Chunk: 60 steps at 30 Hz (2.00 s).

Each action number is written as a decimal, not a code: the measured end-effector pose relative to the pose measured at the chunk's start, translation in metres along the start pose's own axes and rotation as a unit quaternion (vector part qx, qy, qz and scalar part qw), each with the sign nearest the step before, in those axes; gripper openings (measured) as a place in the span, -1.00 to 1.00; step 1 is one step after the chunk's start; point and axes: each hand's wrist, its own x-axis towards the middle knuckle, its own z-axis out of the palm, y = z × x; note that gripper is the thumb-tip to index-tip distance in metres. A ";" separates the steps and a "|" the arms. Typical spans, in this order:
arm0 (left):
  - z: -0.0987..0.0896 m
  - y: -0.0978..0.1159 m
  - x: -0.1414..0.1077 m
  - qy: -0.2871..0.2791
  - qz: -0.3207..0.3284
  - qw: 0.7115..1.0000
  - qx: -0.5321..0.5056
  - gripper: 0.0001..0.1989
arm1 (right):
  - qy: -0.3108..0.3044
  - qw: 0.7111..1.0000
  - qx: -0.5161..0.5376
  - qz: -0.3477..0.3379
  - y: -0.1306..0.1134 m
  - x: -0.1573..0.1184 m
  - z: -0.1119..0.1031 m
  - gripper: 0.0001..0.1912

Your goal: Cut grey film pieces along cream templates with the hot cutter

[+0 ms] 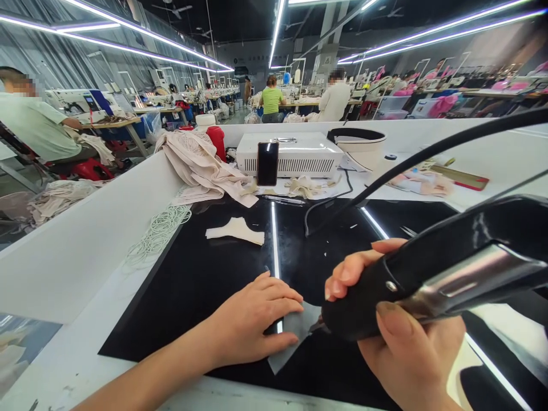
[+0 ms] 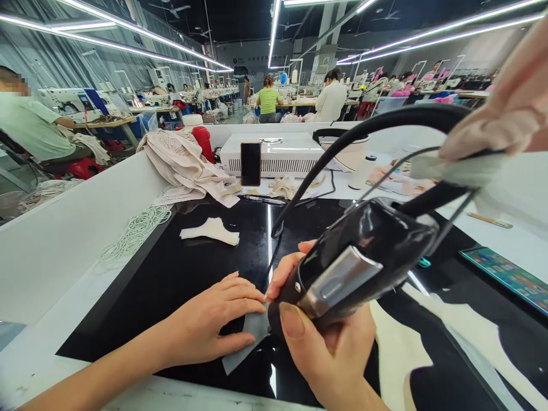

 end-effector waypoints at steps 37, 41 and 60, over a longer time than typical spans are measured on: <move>-0.017 -0.001 -0.006 -0.081 0.013 0.996 -0.028 -0.38 | -0.004 1.000 0.019 0.016 -0.006 -0.005 0.011 -0.61; -0.018 -0.001 -0.004 -0.090 0.029 0.995 -0.032 -0.30 | -0.005 1.000 0.015 0.021 -0.006 -0.009 0.009 -0.60; -0.017 -0.002 -0.003 -0.076 0.055 0.995 -0.013 -0.37 | -0.007 0.999 -0.012 0.047 -0.015 -0.008 0.020 -0.64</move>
